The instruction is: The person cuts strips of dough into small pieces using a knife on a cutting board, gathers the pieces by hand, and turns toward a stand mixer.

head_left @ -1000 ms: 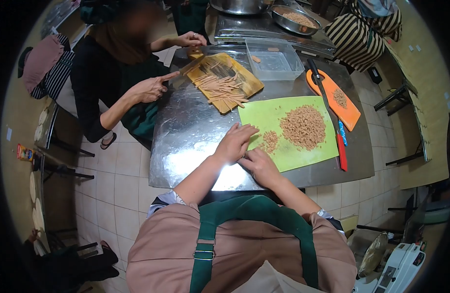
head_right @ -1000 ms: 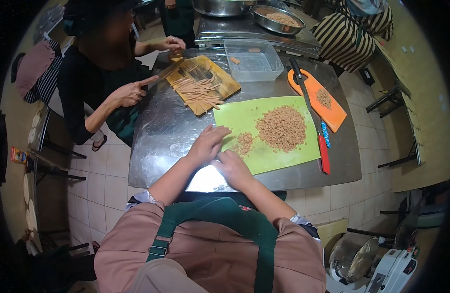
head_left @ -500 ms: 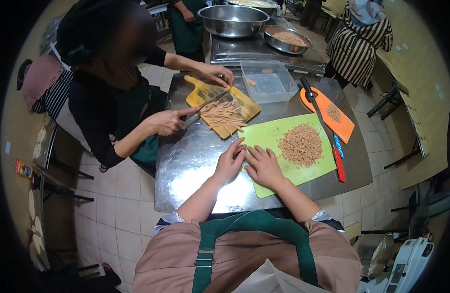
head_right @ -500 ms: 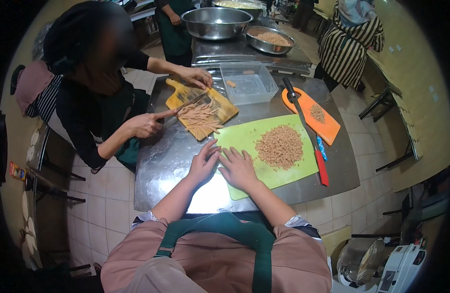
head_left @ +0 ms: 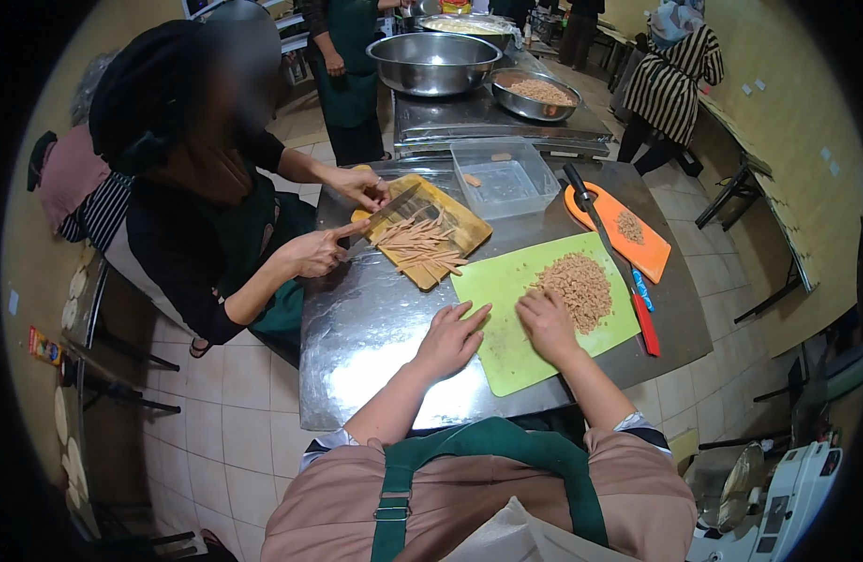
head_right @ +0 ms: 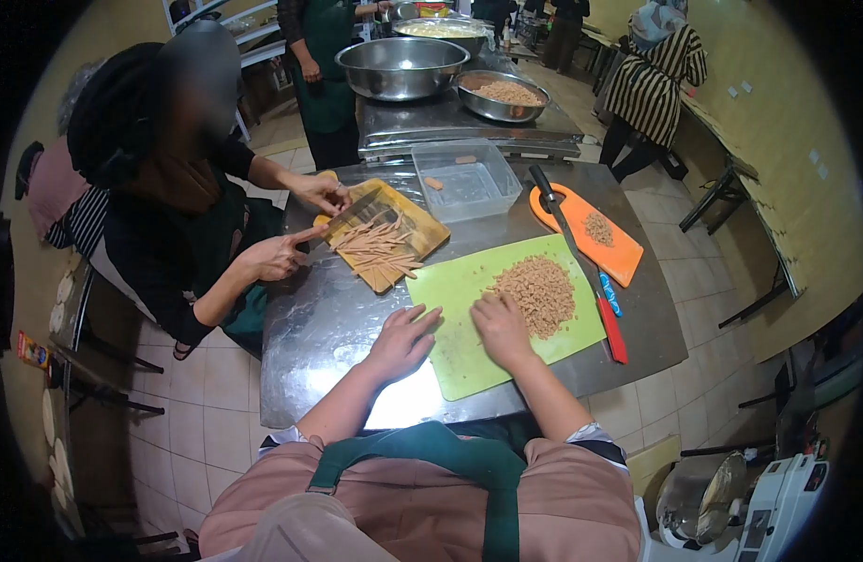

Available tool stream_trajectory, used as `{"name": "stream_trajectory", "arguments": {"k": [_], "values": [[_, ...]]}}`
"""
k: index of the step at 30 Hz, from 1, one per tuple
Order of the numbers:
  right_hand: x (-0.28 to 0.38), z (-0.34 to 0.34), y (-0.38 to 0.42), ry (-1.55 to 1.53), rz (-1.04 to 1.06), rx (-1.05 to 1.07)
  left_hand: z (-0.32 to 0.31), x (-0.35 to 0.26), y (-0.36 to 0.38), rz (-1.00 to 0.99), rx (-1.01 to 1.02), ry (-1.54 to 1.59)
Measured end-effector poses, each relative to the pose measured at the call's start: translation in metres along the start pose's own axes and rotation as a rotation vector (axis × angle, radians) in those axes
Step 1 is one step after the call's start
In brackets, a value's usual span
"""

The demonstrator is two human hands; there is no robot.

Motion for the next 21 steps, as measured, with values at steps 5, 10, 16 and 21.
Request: {"name": "stream_trajectory", "arguments": {"k": [5, 10, 16, 21], "values": [[-0.020, 0.028, -0.006, -0.037, -0.126, -0.157, 0.010, -0.007, 0.002, -0.063, 0.095, -0.109], [0.002, 0.036, -0.008, -0.291, -0.231, -0.147, -0.004, -0.003, 0.001, -0.175, -0.002, -0.132], [0.064, 0.011, -0.020, -0.168, -0.009, 0.010, -0.004, 0.007, -0.002, -0.072, -0.272, 0.074], [0.066, -0.012, -0.020, -0.224, 0.049, 0.205, -0.003, 0.006, 0.000, -0.051, -0.315, 0.118]]}}
Point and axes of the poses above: each hand's wrist, its own y-axis away from the middle knuckle, its own z-axis out of the back of the hand, x = y × z, the point moved 1 cm from there along -y, towards the middle knuckle, and after that the axes turned 9 degrees about x, right-handed, at the moved point
